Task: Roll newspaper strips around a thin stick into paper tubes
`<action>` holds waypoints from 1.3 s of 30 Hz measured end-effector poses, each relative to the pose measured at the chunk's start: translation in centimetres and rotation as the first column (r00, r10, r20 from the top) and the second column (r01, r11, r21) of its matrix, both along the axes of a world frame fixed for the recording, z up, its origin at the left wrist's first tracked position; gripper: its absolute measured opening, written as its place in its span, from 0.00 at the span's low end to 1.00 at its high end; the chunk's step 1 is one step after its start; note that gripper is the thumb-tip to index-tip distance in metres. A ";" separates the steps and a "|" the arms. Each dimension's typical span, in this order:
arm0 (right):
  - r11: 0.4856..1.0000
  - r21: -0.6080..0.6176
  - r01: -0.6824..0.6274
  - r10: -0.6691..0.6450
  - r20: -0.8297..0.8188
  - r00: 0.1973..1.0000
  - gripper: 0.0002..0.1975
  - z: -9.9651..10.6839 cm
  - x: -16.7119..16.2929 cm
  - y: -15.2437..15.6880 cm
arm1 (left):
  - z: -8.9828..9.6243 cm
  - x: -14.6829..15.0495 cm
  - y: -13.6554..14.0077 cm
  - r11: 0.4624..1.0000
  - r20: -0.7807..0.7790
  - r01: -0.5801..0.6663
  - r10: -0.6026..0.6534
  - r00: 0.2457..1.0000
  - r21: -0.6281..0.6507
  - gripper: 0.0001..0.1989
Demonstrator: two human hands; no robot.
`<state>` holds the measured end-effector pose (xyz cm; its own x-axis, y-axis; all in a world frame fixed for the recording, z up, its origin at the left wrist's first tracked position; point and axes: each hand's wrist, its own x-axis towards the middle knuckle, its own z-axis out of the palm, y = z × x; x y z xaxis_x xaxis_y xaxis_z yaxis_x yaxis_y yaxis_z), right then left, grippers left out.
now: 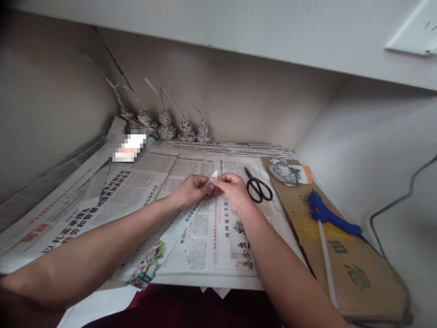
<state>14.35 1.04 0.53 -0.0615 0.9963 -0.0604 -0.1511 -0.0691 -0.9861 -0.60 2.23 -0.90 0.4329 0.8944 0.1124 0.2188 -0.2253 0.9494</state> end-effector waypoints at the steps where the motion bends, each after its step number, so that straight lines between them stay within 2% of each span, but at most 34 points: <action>1: 1.000 -0.006 0.007 -0.007 -0.009 1.000 0.15 0.0 0.0 0.0 | 0.1 0.0 -0.1 1.000 -0.012 -0.009 0.009 1.000 -0.001 0.15; 7: 0.999 -0.024 -0.022 0.021 -0.048 0.999 0.17 0.1 0.0 0.0 | 0.2 0.1 -0.4 0.999 0.017 -0.003 0.003 1.000 -0.039 0.17; 14: 1.000 -0.008 -0.030 0.029 -0.050 0.998 0.19 -0.1 -0.2 -0.1 | 0.4 0.3 -0.7 0.981 0.101 0.091 -0.075 0.992 -0.169 0.17; 22: 0.995 0.014 -0.099 0.100 -0.011 0.995 0.15 0.4 0.3 -0.2 | 1.0 0.5 -0.7 0.941 0.205 0.096 -0.029 0.978 -0.324 0.15; 34: 0.997 -0.025 -0.071 0.070 -0.025 0.997 0.17 -0.2 0.1 -0.1 | 0.4 0.3 -0.8 0.978 0.102 0.148 -0.134 0.986 -0.146 0.18; 39: 0.994 0.029 -0.107 0.107 0.001 0.994 0.17 0.2 0.1 -0.3 | 0.4 0.4 -0.7 0.960 0.145 0.174 -0.144 0.979 -0.221 0.18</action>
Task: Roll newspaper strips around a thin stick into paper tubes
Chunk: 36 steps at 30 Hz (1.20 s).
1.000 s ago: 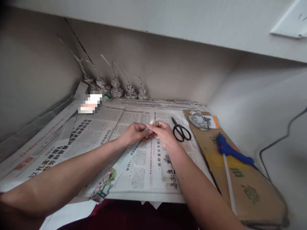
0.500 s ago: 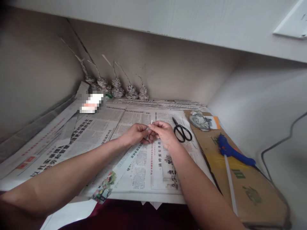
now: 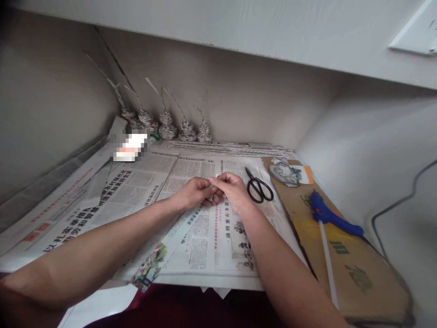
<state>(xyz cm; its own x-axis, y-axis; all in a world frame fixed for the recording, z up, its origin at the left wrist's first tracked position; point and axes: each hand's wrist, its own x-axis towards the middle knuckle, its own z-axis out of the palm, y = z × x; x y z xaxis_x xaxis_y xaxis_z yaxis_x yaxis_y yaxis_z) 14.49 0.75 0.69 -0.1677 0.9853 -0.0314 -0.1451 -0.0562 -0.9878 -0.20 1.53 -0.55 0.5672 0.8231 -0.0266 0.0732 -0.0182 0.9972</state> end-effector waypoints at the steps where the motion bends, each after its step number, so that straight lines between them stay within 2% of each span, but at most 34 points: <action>1: 1.000 0.006 -0.012 0.012 0.004 1.000 0.16 0.1 0.0 0.0 | 0.0 0.0 0.0 1.000 0.018 0.003 -0.002 1.000 -0.020 0.18; 5: 0.999 0.018 -0.039 0.038 0.009 0.999 0.15 0.3 0.2 -0.1 | 0.0 0.1 0.0 0.998 0.065 0.015 -0.011 0.998 -0.058 0.18; 10: 1.000 -0.014 -0.016 0.016 0.005 1.000 0.17 0.1 0.1 0.0 | 0.2 0.0 -0.2 0.999 0.027 0.039 -0.038 0.999 -0.035 0.20; 14: 0.999 -0.025 -0.021 0.021 0.014 1.000 0.19 0.1 0.1 0.0 | 0.4 0.0 -0.3 0.996 0.018 0.045 -0.044 0.999 -0.071 0.20; 20: 0.992 -0.019 -0.123 0.123 0.027 0.992 0.15 0.5 0.6 -0.1 | 0.5 0.1 -0.3 0.990 0.066 0.056 -0.047 0.997 -0.133 0.20; 26: 0.998 -0.050 0.030 -0.029 0.016 0.999 0.17 0.0 0.7 0.3 | 0.5 0.1 -0.4 0.989 0.022 0.066 -0.064 0.998 -0.131 0.19; 32: 0.996 -0.077 -0.043 0.046 0.026 0.999 0.16 -0.1 0.9 0.4 | 0.3 0.1 -0.2 0.989 0.024 0.072 -0.070 0.997 -0.131 0.19; 36: 0.997 -0.064 0.052 -0.052 0.005 0.999 0.16 -0.4 0.7 0.5 | 0.2 0.2 -0.3 0.985 0.046 0.082 -0.076 0.996 -0.149 0.18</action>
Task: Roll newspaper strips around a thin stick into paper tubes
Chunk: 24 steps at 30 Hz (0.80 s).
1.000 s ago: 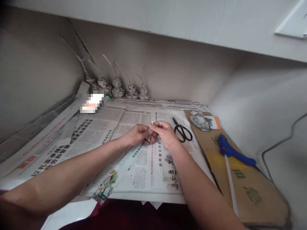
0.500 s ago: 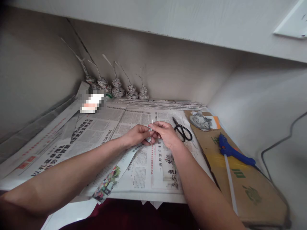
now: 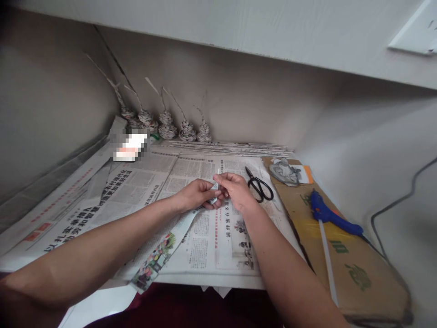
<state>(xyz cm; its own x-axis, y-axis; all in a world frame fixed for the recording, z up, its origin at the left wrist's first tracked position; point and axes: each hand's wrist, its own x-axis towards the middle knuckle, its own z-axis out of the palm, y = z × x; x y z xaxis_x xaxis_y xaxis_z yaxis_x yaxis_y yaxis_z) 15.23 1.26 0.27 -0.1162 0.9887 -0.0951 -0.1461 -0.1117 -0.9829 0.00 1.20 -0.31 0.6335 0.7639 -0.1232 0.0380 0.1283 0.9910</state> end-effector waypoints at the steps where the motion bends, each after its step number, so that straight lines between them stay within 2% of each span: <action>1: 1.000 -0.002 0.016 -0.016 -0.004 1.000 0.16 -0.1 -0.1 0.0 | 0.0 0.0 0.0 1.000 0.001 0.004 -0.003 1.000 -0.007 0.18; 4: 1.000 -0.011 -0.003 0.002 -0.012 1.000 0.16 0.0 0.0 -0.1 | 0.0 0.0 -0.1 1.000 0.000 0.014 -0.014 1.000 -0.017 0.18; 9: 0.987 -0.042 -0.156 0.154 -0.031 0.988 0.15 0.4 0.4 -0.3 | 0.0 0.0 0.0 1.000 0.003 0.005 -0.005 1.000 -0.023 0.19; 15: 1.000 -0.016 0.009 -0.009 -0.033 0.999 0.15 0.1 -0.1 -0.2 | 0.2 0.1 -0.1 0.999 0.010 0.016 -0.016 1.000 -0.036 0.20; 20: 0.982 -0.030 -0.187 0.186 -0.033 0.982 0.16 0.2 0.4 -0.2 | 0.5 0.0 -0.2 0.999 -0.008 0.010 -0.010 1.000 -0.042 0.21; 22: 0.983 -0.020 -0.180 0.179 -0.037 0.983 0.14 0.1 0.5 -0.1 | 0.4 0.0 -0.2 0.999 -0.011 0.015 -0.015 1.000 -0.034 0.21; 24: 0.994 -0.022 -0.111 0.110 -0.040 0.993 0.14 -0.1 0.5 0.0 | 0.3 0.0 -0.2 0.999 -0.012 0.028 -0.028 1.000 -0.018 0.21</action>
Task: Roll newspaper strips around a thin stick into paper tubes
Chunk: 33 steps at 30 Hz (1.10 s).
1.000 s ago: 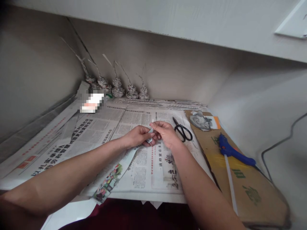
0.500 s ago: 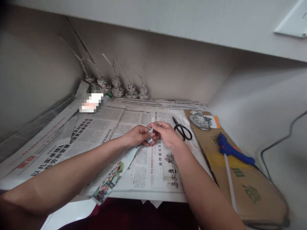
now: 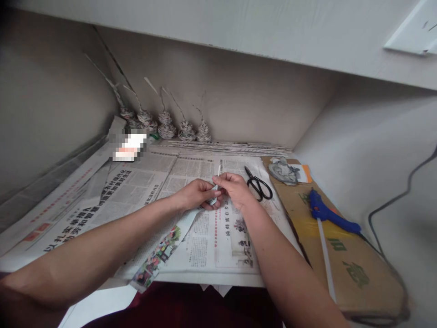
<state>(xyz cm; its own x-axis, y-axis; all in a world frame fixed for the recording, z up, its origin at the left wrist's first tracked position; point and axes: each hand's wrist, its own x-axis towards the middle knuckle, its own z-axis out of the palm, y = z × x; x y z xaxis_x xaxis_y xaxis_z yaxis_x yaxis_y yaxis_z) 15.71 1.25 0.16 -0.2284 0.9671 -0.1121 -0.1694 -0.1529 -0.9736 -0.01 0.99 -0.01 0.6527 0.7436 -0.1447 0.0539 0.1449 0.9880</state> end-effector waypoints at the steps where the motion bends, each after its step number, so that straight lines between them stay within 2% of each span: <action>1: 1.000 -0.005 0.027 -0.027 -0.001 1.000 0.15 -0.1 0.0 0.0 | -0.1 0.0 0.0 1.000 0.000 0.006 -0.006 1.000 0.007 0.21; 3: 1.000 -0.013 0.028 -0.028 -0.006 1.000 0.15 -0.1 0.0 0.1 | -0.2 0.0 0.0 1.000 0.004 0.006 -0.006 1.000 0.009 0.22; 6: 0.997 -0.016 -0.080 0.080 -0.017 0.997 0.15 0.1 0.2 0.0 | -0.1 0.0 0.1 1.000 0.013 -0.014 0.014 1.000 -0.006 0.23; 8: 0.994 -0.009 -0.108 0.107 -0.011 0.994 0.15 0.2 0.2 -0.1 | 0.0 0.0 0.1 1.000 0.021 -0.016 0.016 1.000 -0.016 0.23; 13: 1.000 -0.020 -0.023 0.023 -0.006 1.000 0.15 0.4 -0.3 -0.4 | 0.1 0.0 0.1 1.000 0.021 -0.006 0.006 1.000 -0.013 0.24; 18: 0.992 -0.021 -0.128 0.127 -0.048 0.991 0.15 0.3 -0.1 -0.3 | 0.0 -0.1 0.2 1.000 0.038 -0.011 0.012 0.999 -0.026 0.24; 23: 0.999 -0.035 -0.023 0.021 -0.051 0.998 0.13 0.2 0.1 0.0 | 0.1 -0.1 0.0 0.999 0.020 0.023 -0.022 1.000 -0.047 0.23; 29: 0.990 -0.049 -0.136 0.132 -0.075 0.988 0.14 0.3 0.4 -0.1 | 0.2 -0.2 0.0 0.999 0.049 0.025 -0.023 0.999 -0.038 0.23; 33: 0.997 -0.041 -0.062 0.060 -0.064 0.996 0.12 0.3 0.4 -0.1 | 0.1 -0.1 -0.1 0.997 0.010 0.070 -0.069 0.998 -0.027 0.24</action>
<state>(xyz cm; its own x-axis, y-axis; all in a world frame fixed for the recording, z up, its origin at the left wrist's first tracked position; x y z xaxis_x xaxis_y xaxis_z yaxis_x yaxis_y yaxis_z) 16.08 1.18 0.43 -0.2946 0.9457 -0.1371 -0.2185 -0.2064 -0.9538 -0.14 0.92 0.06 0.7040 0.6923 -0.1584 0.0558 0.1684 0.9841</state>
